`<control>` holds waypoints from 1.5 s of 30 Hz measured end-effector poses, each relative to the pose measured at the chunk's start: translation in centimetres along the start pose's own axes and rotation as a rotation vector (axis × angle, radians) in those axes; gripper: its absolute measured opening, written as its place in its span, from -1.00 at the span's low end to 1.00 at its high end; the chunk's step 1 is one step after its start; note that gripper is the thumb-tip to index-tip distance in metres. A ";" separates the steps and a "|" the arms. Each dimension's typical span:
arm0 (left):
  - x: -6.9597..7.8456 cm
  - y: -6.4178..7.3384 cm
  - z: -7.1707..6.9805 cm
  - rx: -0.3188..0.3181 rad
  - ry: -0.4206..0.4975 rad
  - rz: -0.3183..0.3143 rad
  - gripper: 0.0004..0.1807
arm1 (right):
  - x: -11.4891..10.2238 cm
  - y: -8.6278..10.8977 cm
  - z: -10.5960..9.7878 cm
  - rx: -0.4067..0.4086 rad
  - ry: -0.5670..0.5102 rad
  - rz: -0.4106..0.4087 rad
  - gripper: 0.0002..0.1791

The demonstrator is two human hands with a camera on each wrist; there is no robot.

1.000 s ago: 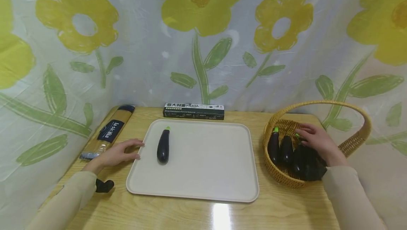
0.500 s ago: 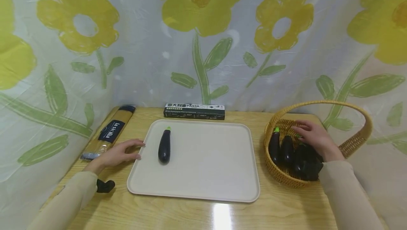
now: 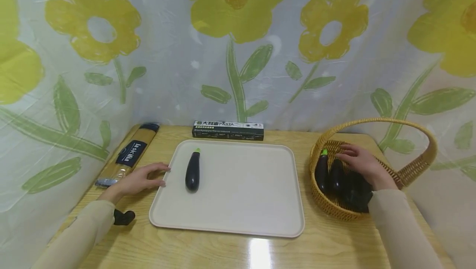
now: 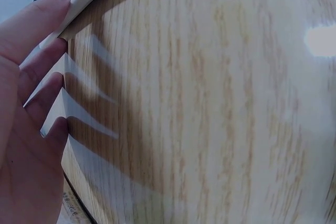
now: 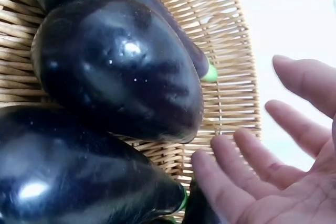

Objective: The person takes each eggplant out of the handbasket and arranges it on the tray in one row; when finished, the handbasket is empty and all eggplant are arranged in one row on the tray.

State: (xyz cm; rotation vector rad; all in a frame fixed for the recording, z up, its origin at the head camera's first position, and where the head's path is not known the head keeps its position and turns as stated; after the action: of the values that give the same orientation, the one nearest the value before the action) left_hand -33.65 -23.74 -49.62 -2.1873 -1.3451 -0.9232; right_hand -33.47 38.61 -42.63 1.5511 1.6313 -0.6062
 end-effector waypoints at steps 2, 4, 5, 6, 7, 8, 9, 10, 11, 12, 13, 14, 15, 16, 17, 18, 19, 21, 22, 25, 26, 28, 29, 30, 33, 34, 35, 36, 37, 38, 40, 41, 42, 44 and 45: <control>0.0 0.0 0.0 -0.002 0.000 -0.003 -0.48 | 0.2 -0.2 0.1 -0.003 0.002 0.013 -0.22; 0.0 0.1 0.0 -0.003 0.001 -0.004 -0.48 | 0.6 -0.4 0.3 -0.009 0.005 0.027 -0.25; 0.0 0.1 0.0 -0.002 0.003 -0.009 -0.48 | 0.8 -0.5 0.5 -0.017 0.007 0.033 -0.26; 0.0 0.1 0.0 -0.002 0.003 -0.010 -0.48 | 0.9 -0.5 0.7 -0.025 0.000 0.038 -0.27; 0.0 0.0 0.0 -0.003 0.004 -0.008 -0.48 | 1.1 -0.6 0.9 -0.033 -0.009 0.049 -0.27; -0.1 0.0 0.1 -0.005 0.003 -0.007 -0.48 | 1.2 -0.7 1.0 -0.045 -0.006 0.056 -0.26; 0.0 0.0 0.0 -0.006 0.001 -0.005 -0.48 | 1.1 -0.8 1.2 -0.050 0.000 0.054 -0.26; 0.0 0.0 0.0 -0.007 0.001 -0.006 -0.48 | 1.1 -0.9 1.3 -0.057 0.010 0.051 -0.25; 0.0 0.0 0.0 -0.006 0.004 -0.014 -0.48 | 1.0 -0.9 1.4 -0.065 0.023 0.043 -0.24; 0.0 0.0 0.0 -0.008 0.006 -0.014 -0.48 | 0.9 -0.9 1.6 -0.070 0.032 0.040 -0.24; 0.1 0.0 0.0 -0.009 0.007 -0.016 -0.48 | 0.9 -0.8 1.7 -0.078 0.049 0.035 -0.24; 0.1 0.0 0.0 -0.011 0.004 -0.019 -0.48 | 0.8 -0.8 1.7 -0.085 0.066 0.025 -0.25; 0.2 -0.1 0.0 -0.011 0.004 -0.021 -0.48 | 0.7 -0.7 1.8 -0.091 0.073 0.017 -0.26; 0.1 0.0 0.0 -0.011 0.007 -0.023 -0.48 | 0.7 -0.7 2.0 -0.101 0.072 0.015 -0.26; 0.1 0.0 0.0 -0.011 0.009 -0.025 -0.48 | 0.7 -0.6 2.1 -0.110 0.067 0.016 -0.26; 0.1 0.0 0.0 -0.011 0.009 -0.025 -0.48 | 0.7 -0.6 2.2 -0.120 0.061 0.014 -0.26; 0.1 0.0 0.0 -0.011 0.008 -0.025 -0.48 | 0.7 -0.6 2.3 -0.127 0.055 0.012 -0.26; 0.2 0.0 0.0 -0.009 0.004 -0.021 -0.49 | 0.8 -0.6 2.4 -0.142 0.038 0.006 -0.27; 0.2 0.0 0.0 -0.008 0.004 -0.020 -0.49 | 0.8 -0.6 2.5 -0.148 0.033 0.003 -0.26; 0.3 0.0 -0.1 -0.008 0.000 -0.009 -0.49 | 0.7 -0.5 2.5 -0.155 0.036 -0.015 -0.26; 0.3 0.0 -0.1 -0.008 0.002 -0.007 -0.50 | 0.7 -0.5 2.5 -0.160 0.038 -0.021 -0.26; 0.2 0.0 -0.1 -0.008 0.010 -0.009 -0.50 | 0.6 -0.4 2.6 -0.170 0.048 -0.027 -0.26; 0.2 0.0 -0.1 -0.008 0.014 -0.011 -0.50 | 0.5 -0.4 2.7 -0.180 0.048 -0.031 -0.26; 0.1 0.0 -0.1 -0.008 0.018 -0.014 -0.49 | 0.5 -0.4 2.7 -0.190 0.049 -0.028 -0.26; 0.0 -0.1 -0.1 -0.010 0.023 -0.018 -0.49 | 0.5 -0.3 3.0 -0.222 0.050 -0.027 -0.25; -0.1 -0.1 -0.1 -0.010 0.025 -0.020 -0.49 | 0.5 -0.3 3.0 -0.231 0.047 -0.023 -0.25; -0.1 -0.1 0.0 -0.011 0.027 -0.020 -0.49 | 0.5 -0.2 3.1 -0.243 0.045 -0.026 -0.25; -0.1 -0.1 0.0 -0.012 0.025 -0.018 -0.49 | 0.6 -0.2 3.2 -0.250 0.043 -0.016 -0.25; -0.1 -0.1 0.0 -0.014 0.022 -0.015 -0.49 | 0.6 -0.2 3.2 -0.257 0.039 -0.013 -0.25; -0.1 -0.1 0.0 -0.014 0.024 -0.017 -0.49 | 0.6 -0.2 3.3 -0.263 0.033 -0.005 -0.25; -0.1 -0.1 0.1 -0.014 0.021 -0.018 -0.49 | 0.7 -0.1 3.4 -0.275 0.023 0.008 -0.24; -0.1 -0.1 0.1 -0.015 0.019 -0.019 -0.49 | 0.6 0.0 3.4 -0.278 0.023 0.010 -0.24; -0.1 -0.1 0.1 -0.015 0.016 -0.020 -0.49 | 0.6 0.0 3.3 -0.277 0.024 0.011 -0.24; -0.1 -0.1 0.1 -0.014 0.016 -0.024 -0.49 | 0.3 0.1 3.2 -0.270 0.040 -0.002 -0.24; -0.1 -0.1 0.1 -0.014 0.014 -0.027 -0.49 | 0.2 0.2 3.2 -0.263 0.054 -0.012 -0.25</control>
State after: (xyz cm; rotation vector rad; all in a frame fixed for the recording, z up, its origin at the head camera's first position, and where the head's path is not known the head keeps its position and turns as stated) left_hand -33.78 -23.70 -49.73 -2.1741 -1.3685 -0.9583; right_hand -32.62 36.25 -44.55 1.3755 1.6870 -0.3412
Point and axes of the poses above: each hand's wrist, its own y-axis away from the middle knuckle, its own z-axis out of the palm, x = y × z, the point moved 9 cm from there along -y, towards the middle knuckle, and after that the axes turned 3 degrees about x, right-handed, at the moved point
